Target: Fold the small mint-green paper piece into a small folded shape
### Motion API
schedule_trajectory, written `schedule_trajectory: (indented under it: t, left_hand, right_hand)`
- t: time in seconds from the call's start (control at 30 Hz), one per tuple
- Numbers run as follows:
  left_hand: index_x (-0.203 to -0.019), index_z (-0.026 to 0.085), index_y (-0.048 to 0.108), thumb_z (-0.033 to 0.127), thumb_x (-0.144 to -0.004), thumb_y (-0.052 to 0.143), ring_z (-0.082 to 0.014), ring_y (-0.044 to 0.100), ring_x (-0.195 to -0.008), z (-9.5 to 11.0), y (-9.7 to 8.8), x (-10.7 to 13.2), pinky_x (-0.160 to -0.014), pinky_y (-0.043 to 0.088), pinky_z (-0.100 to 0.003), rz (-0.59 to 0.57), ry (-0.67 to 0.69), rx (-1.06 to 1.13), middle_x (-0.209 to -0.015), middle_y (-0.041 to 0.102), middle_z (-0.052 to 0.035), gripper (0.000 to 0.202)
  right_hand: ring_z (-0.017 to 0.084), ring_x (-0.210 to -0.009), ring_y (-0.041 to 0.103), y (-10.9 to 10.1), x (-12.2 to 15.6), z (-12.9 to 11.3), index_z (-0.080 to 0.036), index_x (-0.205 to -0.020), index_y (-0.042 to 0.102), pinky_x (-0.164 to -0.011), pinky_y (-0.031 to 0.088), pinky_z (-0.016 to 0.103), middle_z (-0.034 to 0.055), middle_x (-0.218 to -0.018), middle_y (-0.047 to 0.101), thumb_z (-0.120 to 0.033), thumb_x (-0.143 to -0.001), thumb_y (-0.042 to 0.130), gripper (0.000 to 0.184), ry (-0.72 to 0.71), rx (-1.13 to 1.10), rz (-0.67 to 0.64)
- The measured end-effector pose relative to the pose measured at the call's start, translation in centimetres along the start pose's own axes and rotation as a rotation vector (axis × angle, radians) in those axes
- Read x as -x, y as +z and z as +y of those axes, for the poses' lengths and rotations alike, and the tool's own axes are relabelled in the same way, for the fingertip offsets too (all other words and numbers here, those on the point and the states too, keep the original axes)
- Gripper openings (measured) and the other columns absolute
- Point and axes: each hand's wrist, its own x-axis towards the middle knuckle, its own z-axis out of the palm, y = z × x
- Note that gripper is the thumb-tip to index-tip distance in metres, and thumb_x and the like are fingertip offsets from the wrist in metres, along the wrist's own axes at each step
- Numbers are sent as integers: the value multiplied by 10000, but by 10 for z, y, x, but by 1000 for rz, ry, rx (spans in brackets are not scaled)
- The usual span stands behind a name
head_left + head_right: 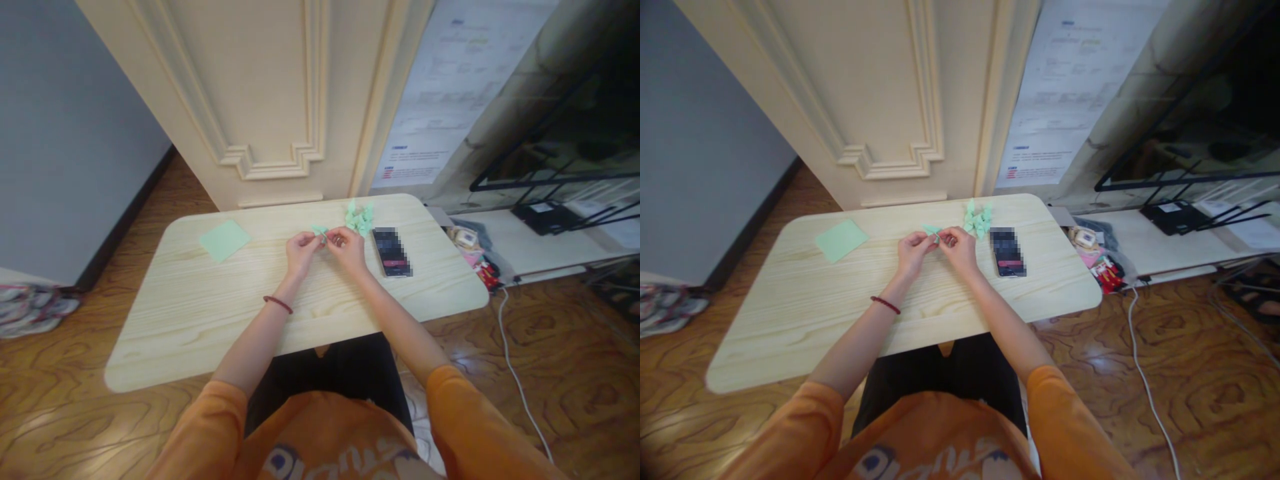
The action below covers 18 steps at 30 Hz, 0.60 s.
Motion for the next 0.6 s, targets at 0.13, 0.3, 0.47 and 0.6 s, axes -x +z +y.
schedule_trajectory:
  t: [0.13, 0.3, 0.47, 0.6]
  left_hand:
    - [-648, 148, 669, 407, -507, 821, -140, 640, -669, 0, 1, 0, -741, 555, -314, -9, -49, 42, -680, 678, -14, 331]
    - [-664, 137, 674, 457, -498, 827, -159, 656, -683, 1, 2, 0, -749, 563, -336, 8, -73, 85, -672, 679, -22, 392]
    - [-680, 138, 665, 462, -474, 851, -138, 642, -669, 2, 2, 0, -738, 562, -317, -11, -69, 113, -684, 673, -16, 427]
    - [-758, 142, 690, 413, -443, 881, -120, 630, -683, 4, 2, 2, -698, 550, -267, -62, -48, 70, -752, 698, -26, 457]
  right_hand:
    - [129, -610, 523, -1, 0, 1, -209, -734, 696, -601, 425, 278, 12, -728, 633, -224, -727, 633, 66, -35, 37, 28]
    - [121, -601, 515, 0, 2, -1, -206, -747, 725, -604, 436, 273, 22, -755, 648, -228, -757, 642, 87, -124, 75, 59]
    - [129, -627, 539, 0, 2, -1, -191, -764, 726, -600, 436, 272, 37, -776, 673, -283, -789, 636, 131, -120, 41, 85]
    - [138, -662, 548, -1, -1, 0, -190, -766, 717, -598, 423, 269, 39, -788, 684, -336, -790, 635, 169, -35, -13, 64]
